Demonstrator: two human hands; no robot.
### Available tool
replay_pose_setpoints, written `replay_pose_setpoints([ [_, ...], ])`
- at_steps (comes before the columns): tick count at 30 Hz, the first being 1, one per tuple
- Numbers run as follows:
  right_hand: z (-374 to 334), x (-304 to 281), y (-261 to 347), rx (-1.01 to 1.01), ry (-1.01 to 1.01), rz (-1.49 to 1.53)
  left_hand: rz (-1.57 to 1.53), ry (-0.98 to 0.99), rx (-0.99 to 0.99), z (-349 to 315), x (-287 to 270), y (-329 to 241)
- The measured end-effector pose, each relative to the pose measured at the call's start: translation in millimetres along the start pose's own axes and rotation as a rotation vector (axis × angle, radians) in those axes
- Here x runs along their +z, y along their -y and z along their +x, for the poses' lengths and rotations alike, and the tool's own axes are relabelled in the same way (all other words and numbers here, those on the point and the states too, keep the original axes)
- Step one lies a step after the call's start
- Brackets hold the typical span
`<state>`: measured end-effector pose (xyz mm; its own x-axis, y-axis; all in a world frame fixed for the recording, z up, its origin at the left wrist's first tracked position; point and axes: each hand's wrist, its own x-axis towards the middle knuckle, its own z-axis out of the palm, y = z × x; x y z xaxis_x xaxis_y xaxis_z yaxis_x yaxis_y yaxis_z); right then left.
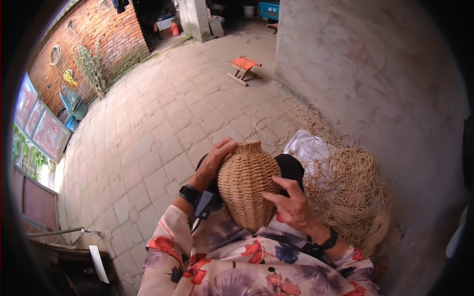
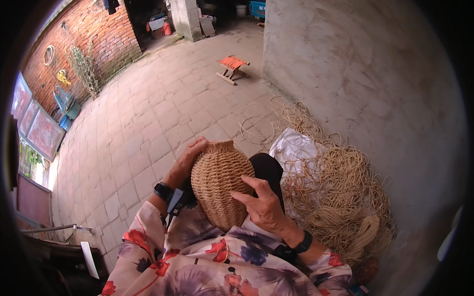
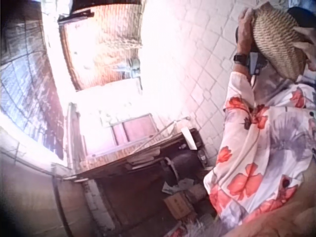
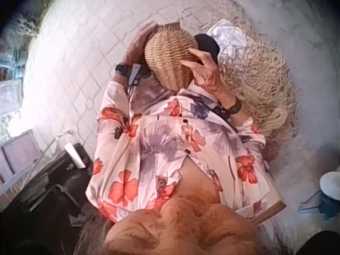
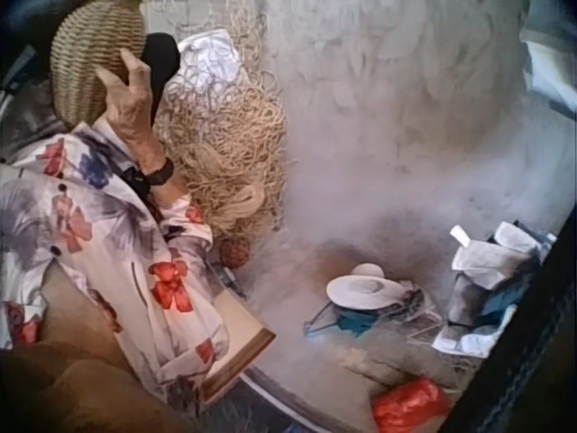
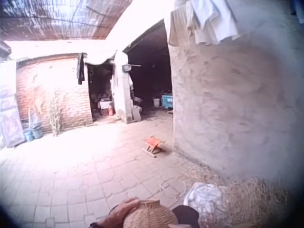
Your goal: Weaving a small wicker or straw basket using thin strips of material.
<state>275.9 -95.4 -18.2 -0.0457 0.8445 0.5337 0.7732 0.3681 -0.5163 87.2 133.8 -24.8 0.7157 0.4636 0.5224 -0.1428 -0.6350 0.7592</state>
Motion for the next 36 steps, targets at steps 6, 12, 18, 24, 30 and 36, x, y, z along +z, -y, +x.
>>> replay_pose_setpoints([
  [6,1,20,-31,0.409,0.021,0.305,-0.623,-0.081,-0.424,-39,-34,-11],
  [12,34,20,10,0.191,0.012,0.347,0.261,-0.308,-0.446,-72,-59,-103],
  [18,51,29,45,-0.067,-0.032,-0.01,0.228,-0.272,-0.659,-92,-59,-125],
  [24,68,36,22,0.171,0.036,0.439,-0.151,-0.401,-0.55,-92,-96,-54],
  [30,24,64,-52,0.459,0.333,0.296,-0.426,-0.469,-0.77,-168,-87,-6],
  [36,13,67,-59,0.738,0.527,0.758,-0.794,-0.832,-0.627,-262,-65,17],
])
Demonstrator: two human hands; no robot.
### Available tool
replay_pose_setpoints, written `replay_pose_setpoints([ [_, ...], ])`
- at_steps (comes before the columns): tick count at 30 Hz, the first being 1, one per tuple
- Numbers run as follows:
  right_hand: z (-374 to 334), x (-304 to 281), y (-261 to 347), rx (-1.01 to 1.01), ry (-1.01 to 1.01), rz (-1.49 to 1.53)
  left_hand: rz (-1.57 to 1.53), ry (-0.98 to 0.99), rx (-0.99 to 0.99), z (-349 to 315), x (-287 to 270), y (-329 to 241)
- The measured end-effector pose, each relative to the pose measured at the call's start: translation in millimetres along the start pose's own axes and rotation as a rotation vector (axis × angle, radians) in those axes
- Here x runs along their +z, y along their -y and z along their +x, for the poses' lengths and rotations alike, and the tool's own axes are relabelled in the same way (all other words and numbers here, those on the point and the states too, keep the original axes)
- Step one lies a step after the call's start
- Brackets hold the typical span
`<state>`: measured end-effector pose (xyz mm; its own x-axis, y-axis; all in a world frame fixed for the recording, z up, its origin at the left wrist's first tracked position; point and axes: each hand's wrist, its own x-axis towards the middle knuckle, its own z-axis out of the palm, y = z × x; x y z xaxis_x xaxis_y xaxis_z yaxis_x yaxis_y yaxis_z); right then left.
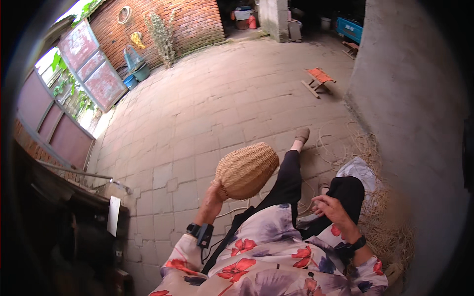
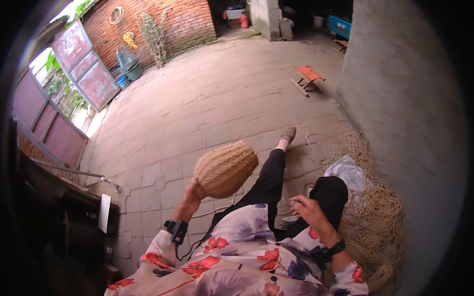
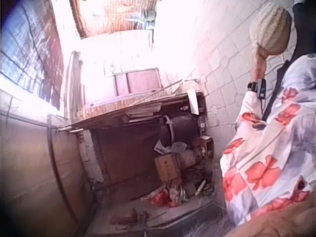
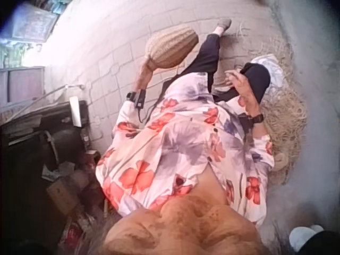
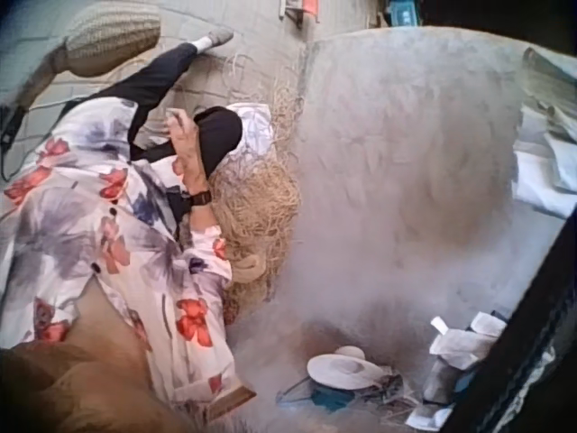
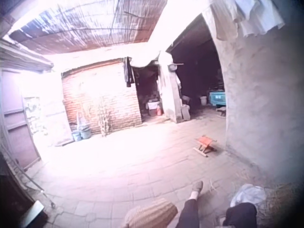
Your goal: Weaving a small wicker or straw basket using thin strips of material.
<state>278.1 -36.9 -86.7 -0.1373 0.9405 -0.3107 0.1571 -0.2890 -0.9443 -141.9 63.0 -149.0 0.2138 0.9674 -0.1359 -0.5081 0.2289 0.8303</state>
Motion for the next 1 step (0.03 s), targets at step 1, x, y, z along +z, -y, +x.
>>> replay_pose_setpoints([
  [1,0.4,-1.7,2.0,0.007,-0.008,-0.004,0.004,-0.016,0.008,-5.2,-5.8,-4.5],
])
